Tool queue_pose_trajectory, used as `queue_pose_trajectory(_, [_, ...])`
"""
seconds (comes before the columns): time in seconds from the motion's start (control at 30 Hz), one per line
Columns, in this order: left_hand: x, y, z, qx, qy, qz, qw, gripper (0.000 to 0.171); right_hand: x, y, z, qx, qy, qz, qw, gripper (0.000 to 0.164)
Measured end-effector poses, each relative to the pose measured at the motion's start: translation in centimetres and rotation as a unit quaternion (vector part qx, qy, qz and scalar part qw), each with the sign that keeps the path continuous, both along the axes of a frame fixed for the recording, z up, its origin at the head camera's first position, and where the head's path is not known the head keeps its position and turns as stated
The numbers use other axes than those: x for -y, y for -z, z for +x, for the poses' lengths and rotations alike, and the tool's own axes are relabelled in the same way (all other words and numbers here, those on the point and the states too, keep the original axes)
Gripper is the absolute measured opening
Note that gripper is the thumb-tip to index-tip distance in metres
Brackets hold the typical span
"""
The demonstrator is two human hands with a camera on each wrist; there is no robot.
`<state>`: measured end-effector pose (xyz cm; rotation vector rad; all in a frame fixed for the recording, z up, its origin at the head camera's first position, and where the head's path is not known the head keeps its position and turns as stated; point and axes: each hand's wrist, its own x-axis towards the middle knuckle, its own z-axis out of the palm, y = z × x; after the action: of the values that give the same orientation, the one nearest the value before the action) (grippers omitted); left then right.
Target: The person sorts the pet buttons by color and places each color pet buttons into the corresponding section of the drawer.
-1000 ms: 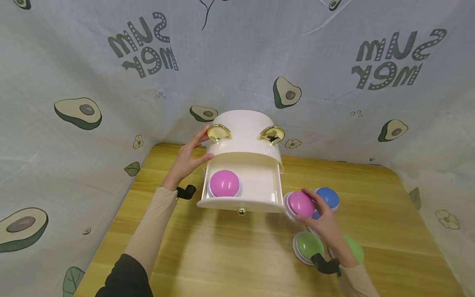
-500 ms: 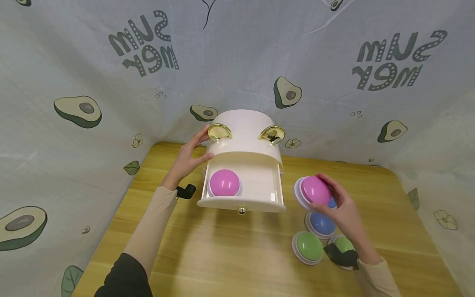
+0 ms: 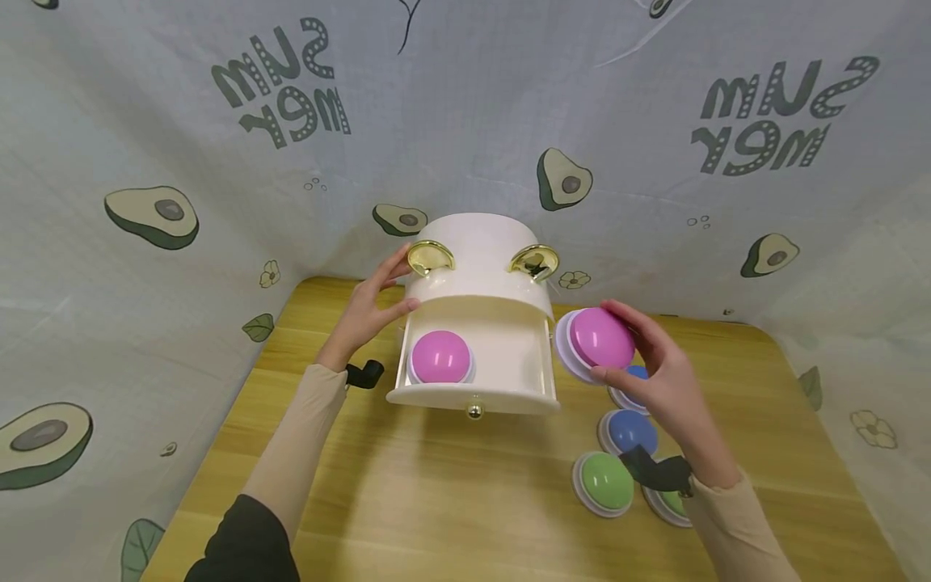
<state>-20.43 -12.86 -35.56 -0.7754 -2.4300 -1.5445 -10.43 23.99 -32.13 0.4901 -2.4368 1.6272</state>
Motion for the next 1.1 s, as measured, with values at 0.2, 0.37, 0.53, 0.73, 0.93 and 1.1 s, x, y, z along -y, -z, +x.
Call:
queue_pose_trajectory(0.2, [-0.1,-0.4,0.2,0.002,0.002,0.003,1.0000,0.075,2.2,-0.6,-0.7,-0.009,-0.027,0.008,1.000,0.076])
queue_pose_trajectory(0.37, [-0.1,-0.7,0.4,0.008,0.000,-0.001,1.0000,0.074,4.0,-0.5,-1.2,-0.013,-0.046,0.012,0.999,0.076])
queue_pose_trajectory(0.53, [0.0,-0.5,0.2,0.006,0.004,0.002,1.0000,0.075,5.2,0.0,-1.7,-0.011,-0.067,0.009,0.998,0.075])
queue_pose_trajectory(0.73, [0.0,-0.3,0.1,0.004,0.008,0.006,0.9999,0.075,6.0,0.8,-2.2,-0.009,-0.083,0.010,0.996,0.073])
queue_pose_trajectory(0.93, [0.1,-0.1,0.1,0.009,0.013,0.013,0.9998,0.075,6.2,1.8,-2.7,0.008,-0.094,0.023,0.995,0.073])
queue_pose_trajectory(1.1, [0.2,-0.1,0.0,0.009,0.018,0.017,0.9997,0.075,6.3,2.5,-3.2,0.044,-0.104,0.030,0.993,0.077])
